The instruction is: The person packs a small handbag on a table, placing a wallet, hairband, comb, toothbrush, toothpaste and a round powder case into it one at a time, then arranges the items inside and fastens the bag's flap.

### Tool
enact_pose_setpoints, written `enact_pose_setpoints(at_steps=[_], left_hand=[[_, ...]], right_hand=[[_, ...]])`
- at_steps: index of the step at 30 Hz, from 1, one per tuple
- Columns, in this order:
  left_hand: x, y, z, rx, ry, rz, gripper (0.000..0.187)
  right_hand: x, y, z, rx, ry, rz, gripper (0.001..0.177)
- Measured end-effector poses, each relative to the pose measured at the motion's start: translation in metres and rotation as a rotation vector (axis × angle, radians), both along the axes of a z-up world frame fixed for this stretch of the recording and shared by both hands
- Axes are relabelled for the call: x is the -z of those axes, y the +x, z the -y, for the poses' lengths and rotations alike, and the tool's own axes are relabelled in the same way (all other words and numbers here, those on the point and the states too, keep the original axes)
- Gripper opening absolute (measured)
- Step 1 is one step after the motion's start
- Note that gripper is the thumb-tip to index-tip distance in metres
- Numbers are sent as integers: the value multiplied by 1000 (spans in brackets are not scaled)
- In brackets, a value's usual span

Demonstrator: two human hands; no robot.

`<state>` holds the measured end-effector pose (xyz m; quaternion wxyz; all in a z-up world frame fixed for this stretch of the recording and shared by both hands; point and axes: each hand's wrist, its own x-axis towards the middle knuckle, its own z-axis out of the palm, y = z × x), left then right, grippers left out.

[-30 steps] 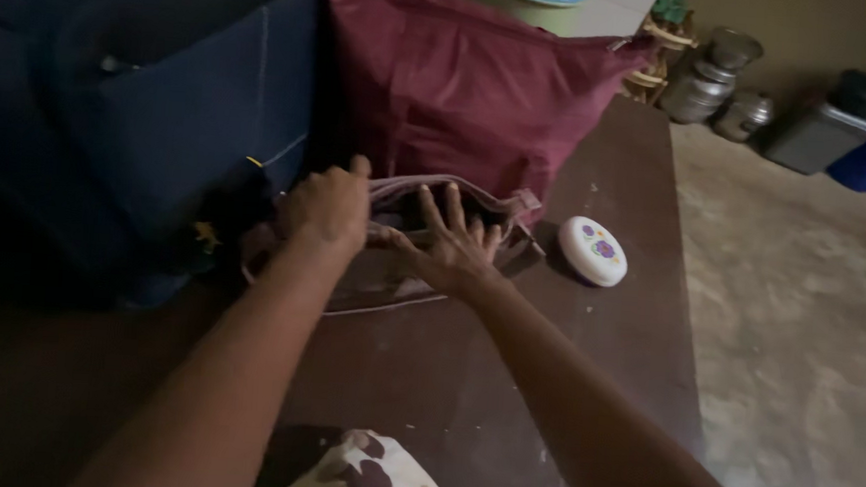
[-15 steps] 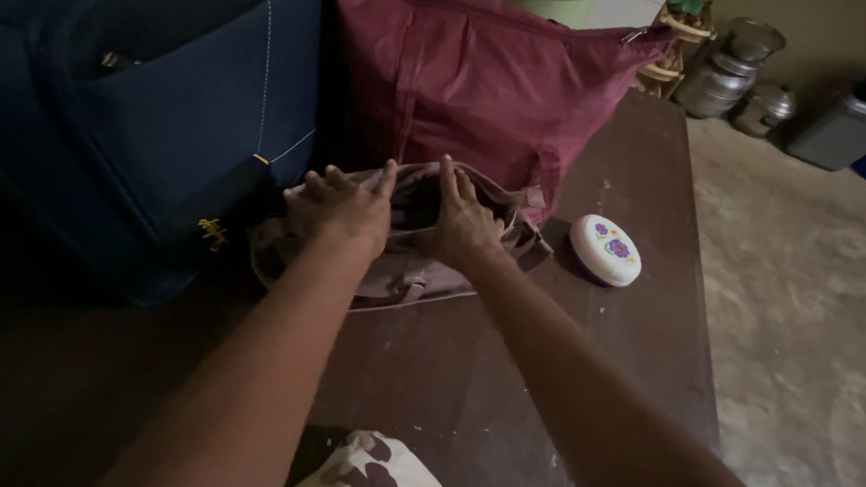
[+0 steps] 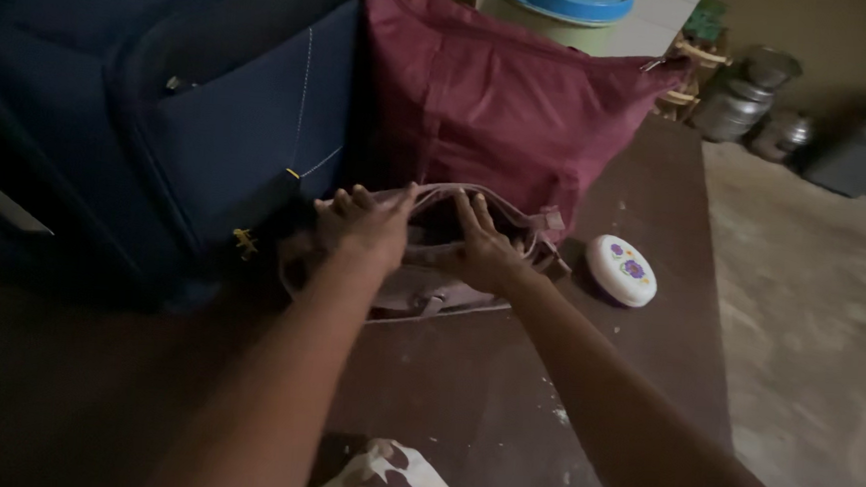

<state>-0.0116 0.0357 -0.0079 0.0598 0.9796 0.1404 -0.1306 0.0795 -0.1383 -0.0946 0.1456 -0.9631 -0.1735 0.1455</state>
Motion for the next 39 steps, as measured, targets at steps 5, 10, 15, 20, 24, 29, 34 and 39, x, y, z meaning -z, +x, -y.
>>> enact_pose_setpoints(at_steps=[5, 10, 15, 20, 24, 29, 34, 39], left_hand=[[-1, -14, -15, 68, -26, 22, 83], [8, -22, -9, 53, 31, 160, 98], [5, -28, -13, 44, -13, 297, 72], [3, -26, -8, 35, -10, 151, 81], [-2, -21, -6, 33, 16, 90, 104], [-20, -20, -5, 106, 86, -54, 124], [-30, -36, 5, 38, -6, -3, 99], [-35, -46, 4, 66, -85, 16, 74]], right_hand=[[9, -28, 26, -248, -157, 323, 104], [-6, -52, 26, -229, -223, 213, 89], [-27, -49, 32, -26, 467, 511, 80], [-28, -53, 37, -137, 100, 486, 103], [-30, -57, 21, -126, -239, 345, 98], [-30, -67, 17, -162, -407, 165, 69], [-12, -77, 23, -251, -490, 273, 43], [-13, -93, 33, -320, -541, 326, 46]])
